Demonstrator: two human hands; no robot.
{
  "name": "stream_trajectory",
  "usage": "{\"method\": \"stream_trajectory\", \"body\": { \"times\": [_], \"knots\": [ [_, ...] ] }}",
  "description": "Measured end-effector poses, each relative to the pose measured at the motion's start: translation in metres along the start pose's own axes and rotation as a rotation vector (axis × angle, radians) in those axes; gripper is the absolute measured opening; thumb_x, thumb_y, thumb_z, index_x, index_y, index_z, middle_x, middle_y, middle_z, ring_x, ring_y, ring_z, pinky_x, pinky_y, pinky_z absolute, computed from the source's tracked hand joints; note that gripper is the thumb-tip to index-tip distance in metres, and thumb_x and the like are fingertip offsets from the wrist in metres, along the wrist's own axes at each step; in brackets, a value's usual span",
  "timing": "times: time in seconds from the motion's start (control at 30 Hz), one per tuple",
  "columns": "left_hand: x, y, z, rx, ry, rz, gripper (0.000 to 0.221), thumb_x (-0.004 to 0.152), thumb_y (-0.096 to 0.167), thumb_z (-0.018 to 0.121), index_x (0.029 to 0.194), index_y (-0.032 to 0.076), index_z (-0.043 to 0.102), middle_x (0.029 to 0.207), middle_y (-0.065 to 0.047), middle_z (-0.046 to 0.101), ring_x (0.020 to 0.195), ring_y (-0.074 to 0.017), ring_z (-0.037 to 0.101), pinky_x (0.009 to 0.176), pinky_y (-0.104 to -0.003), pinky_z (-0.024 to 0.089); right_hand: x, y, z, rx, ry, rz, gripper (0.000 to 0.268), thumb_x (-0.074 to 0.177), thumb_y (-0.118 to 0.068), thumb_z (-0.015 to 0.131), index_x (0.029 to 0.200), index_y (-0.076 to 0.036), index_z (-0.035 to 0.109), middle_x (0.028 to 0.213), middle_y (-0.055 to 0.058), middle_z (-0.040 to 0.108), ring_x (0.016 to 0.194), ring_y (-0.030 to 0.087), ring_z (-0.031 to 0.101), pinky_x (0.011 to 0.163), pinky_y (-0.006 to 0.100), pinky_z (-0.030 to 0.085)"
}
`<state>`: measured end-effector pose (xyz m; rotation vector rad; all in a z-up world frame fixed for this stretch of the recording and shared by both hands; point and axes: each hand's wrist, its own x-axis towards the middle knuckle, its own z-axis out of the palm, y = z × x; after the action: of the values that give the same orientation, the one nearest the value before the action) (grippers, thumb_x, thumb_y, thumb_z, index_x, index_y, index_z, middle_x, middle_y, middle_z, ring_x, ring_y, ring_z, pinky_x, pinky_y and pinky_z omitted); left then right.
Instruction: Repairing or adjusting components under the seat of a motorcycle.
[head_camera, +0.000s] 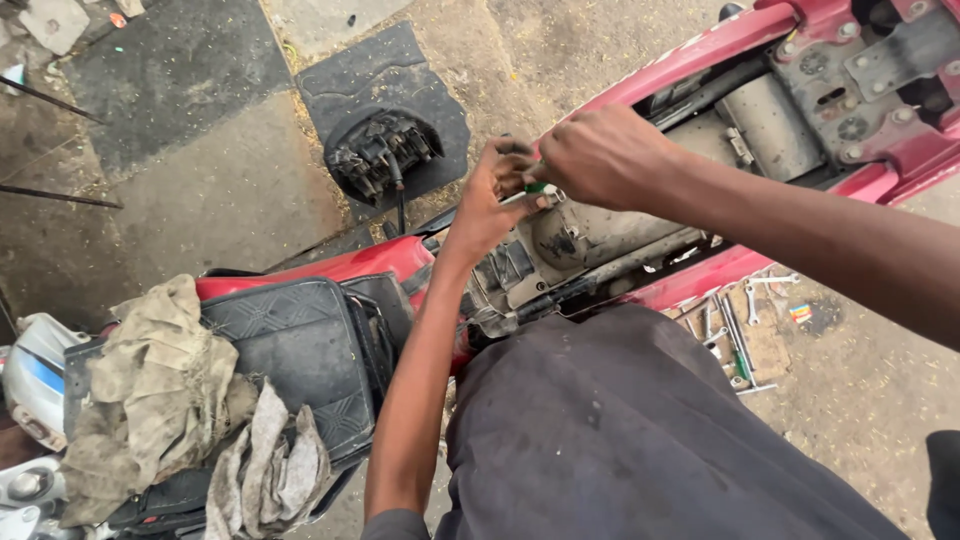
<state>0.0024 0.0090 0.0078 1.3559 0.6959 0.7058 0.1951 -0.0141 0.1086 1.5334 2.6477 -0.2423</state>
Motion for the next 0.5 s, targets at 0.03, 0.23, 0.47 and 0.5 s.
{"method": "stream_trajectory", "body": {
  "times": [0.03, 0.23, 0.47, 0.5],
  "knots": [
    [0.000, -0.004, 0.004, -0.003, -0.002, -0.002, 0.050, 0.084, -0.002, 0.077, 0.126, 0.013, 0.054, 0.111, -0.005, 0.073, 0.101, -0.0091, 0.068, 0.090, -0.028, 0.057, -0.001, -0.003, -0.006, 0.001, -0.004, 0.002, 0.021, 0.098, -0.022, 0.065, 0.091, -0.004, 0.074, 0.071, 0.015, 0.069, 0.061, 0.028, 0.069, 0.049, 0.044, 0.054],
    [0.005, 0.000, 0.009, 0.314, 0.115, 0.150, 0.035, 0.079, 0.000, 0.086, 0.107, 0.005, 0.065, 0.096, -0.008, 0.075, 0.091, -0.0140, 0.072, 0.079, -0.032, 0.060, 0.003, -0.008, -0.013, -0.106, -0.186, 0.174, 0.057, 0.102, -0.058, 0.061, 0.081, -0.006, 0.075, 0.071, 0.015, 0.069, 0.064, 0.031, 0.067, 0.058, 0.043, 0.052],
    [0.001, -0.012, -0.017, 0.536, 0.028, 0.302, 0.043, 0.087, -0.010, 0.068, 0.127, 0.003, 0.065, 0.107, -0.018, 0.074, 0.099, -0.0253, 0.075, 0.088, -0.038, 0.057, -0.005, 0.007, -0.001, -0.238, 0.154, -0.138, 0.033, 0.090, -0.030, 0.065, 0.114, -0.008, 0.070, 0.106, 0.007, 0.073, 0.101, 0.022, 0.069, 0.077, 0.036, 0.060],
    [0.000, -0.013, -0.019, 0.519, -0.016, 0.262, 0.044, 0.089, -0.009, 0.067, 0.132, 0.003, 0.064, 0.109, -0.018, 0.074, 0.100, -0.0254, 0.075, 0.088, -0.038, 0.056, -0.006, 0.007, 0.001, -0.205, 0.159, -0.163, 0.036, 0.091, -0.027, 0.063, 0.122, -0.009, 0.068, 0.108, 0.009, 0.072, 0.101, 0.023, 0.068, 0.075, 0.036, 0.060]
  ]
}}
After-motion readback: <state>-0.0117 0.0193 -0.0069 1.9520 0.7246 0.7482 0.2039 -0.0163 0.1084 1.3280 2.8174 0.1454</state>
